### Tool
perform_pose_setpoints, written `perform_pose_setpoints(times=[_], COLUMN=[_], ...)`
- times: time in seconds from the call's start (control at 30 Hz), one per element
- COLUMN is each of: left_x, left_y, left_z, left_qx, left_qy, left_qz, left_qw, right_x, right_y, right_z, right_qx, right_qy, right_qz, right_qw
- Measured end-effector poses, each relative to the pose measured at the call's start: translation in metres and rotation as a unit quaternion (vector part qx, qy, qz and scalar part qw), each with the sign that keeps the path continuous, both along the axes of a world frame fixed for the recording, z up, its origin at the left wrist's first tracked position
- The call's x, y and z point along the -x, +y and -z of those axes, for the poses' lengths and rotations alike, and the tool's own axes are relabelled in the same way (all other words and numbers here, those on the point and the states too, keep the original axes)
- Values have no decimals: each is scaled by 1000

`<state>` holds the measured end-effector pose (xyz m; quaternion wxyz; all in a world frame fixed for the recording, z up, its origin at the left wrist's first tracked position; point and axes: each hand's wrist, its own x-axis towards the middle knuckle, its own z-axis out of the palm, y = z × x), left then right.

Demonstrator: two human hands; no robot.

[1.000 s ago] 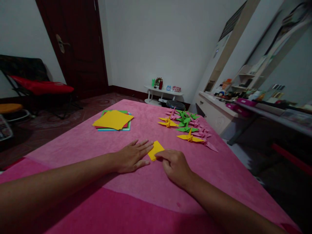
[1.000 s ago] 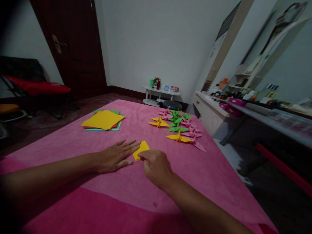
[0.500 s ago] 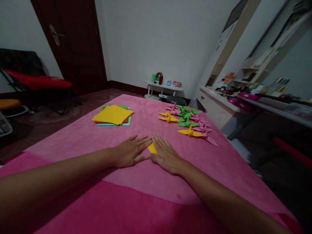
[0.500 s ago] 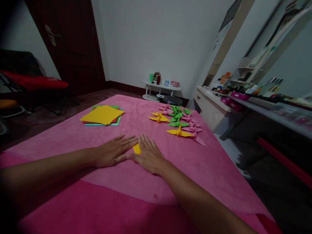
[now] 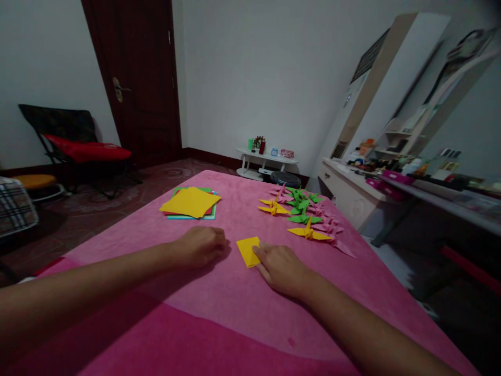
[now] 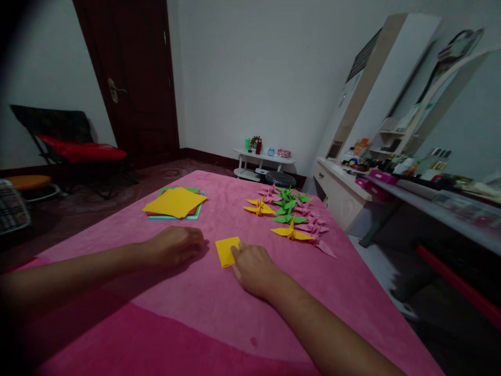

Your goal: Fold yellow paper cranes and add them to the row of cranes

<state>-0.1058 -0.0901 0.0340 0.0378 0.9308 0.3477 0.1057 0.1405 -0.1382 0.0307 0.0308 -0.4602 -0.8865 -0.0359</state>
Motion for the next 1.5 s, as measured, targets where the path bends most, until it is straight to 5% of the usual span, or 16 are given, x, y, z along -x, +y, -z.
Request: perform_pose_setpoints(times=[0.2,0.3,0.33,0.4,0.47,0.57,0.63,0.77,1.1,1.5], left_x=[-20,-35,-41,-52,-61,-67,-69,-69,-73,-74], left_y=[10,20,24,32,36,36,34,30,23,18], left_z=[13,16,16,16,16,22,27,33,34,31], left_qx=[76,234,306,344,396,432,438,423,395,390], left_qy=[-190,-351,-401,-414,-486,-564,-582,-588,-588,-586], left_qz=[39,24,3,1,-31,-56,-65,-75,-59,-58], left_qw=[978,906,863,843,778,702,682,685,704,708], right_x=[0,-2,-1,3,7,13,15,16,24,24], right_y=[13,35,43,56,64,64,61,54,43,43], right_z=[0,-5,-6,-7,-5,6,14,26,24,27], right_qx=[-46,-31,-1,87,148,163,152,109,-71,-85], right_qy=[30,204,264,380,478,604,649,655,563,564], right_qz=[11,58,67,63,53,65,78,91,78,22], right_qw=[998,977,962,919,864,777,741,742,820,821])
